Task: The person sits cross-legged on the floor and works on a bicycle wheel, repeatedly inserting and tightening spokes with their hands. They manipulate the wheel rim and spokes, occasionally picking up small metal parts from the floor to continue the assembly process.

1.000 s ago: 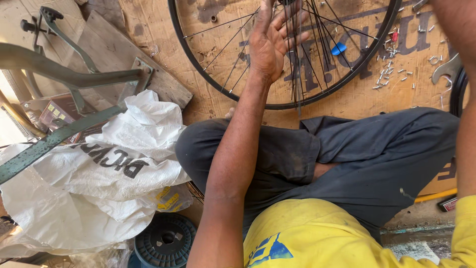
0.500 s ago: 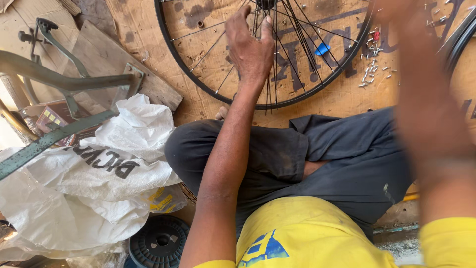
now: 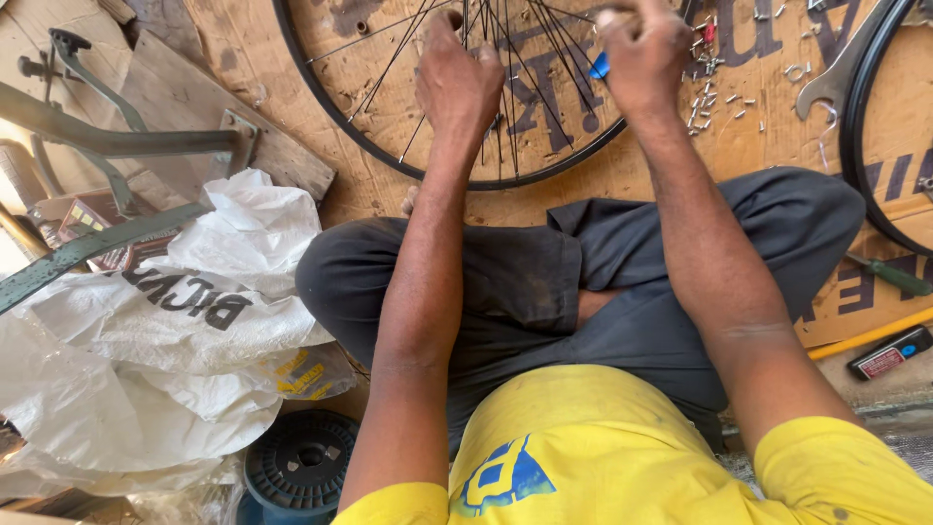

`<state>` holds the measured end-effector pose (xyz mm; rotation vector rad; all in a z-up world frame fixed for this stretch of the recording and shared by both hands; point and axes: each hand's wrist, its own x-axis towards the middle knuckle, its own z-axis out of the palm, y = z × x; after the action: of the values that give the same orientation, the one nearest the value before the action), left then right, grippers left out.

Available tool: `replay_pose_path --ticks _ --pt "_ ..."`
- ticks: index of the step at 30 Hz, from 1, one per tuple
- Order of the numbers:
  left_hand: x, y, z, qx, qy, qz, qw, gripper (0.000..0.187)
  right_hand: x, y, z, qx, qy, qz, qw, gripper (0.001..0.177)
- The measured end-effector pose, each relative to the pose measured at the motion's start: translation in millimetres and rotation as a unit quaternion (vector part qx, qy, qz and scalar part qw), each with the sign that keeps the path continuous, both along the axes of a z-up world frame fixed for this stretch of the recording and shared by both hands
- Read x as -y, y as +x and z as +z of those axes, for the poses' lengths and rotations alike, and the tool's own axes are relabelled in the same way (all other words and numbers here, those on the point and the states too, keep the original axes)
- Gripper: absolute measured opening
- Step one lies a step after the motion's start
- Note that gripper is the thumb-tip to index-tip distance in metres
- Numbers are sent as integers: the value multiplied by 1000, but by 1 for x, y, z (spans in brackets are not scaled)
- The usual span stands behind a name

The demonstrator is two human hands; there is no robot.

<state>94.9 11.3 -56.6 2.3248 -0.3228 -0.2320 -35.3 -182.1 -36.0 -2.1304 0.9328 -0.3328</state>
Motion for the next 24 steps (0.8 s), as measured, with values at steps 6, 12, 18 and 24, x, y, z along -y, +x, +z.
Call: replay_pose_path --ticks 6,12,18,24 --pt "7 -5 3 -15 -11 23 1000 25 -41 27 -39 128 -295 157 934 27" --pt "8 -10 11 -13 -56 32 998 15 -37 47 -52 111 -331 149 925 22" --pt "11 -8 47 -67 -61 40 995 23 -15 46 -59 16 -284 197 938 20" --pt "10 -12 49 -69 -69 13 995 28 27 29 -12 -154 -252 249 923 24"
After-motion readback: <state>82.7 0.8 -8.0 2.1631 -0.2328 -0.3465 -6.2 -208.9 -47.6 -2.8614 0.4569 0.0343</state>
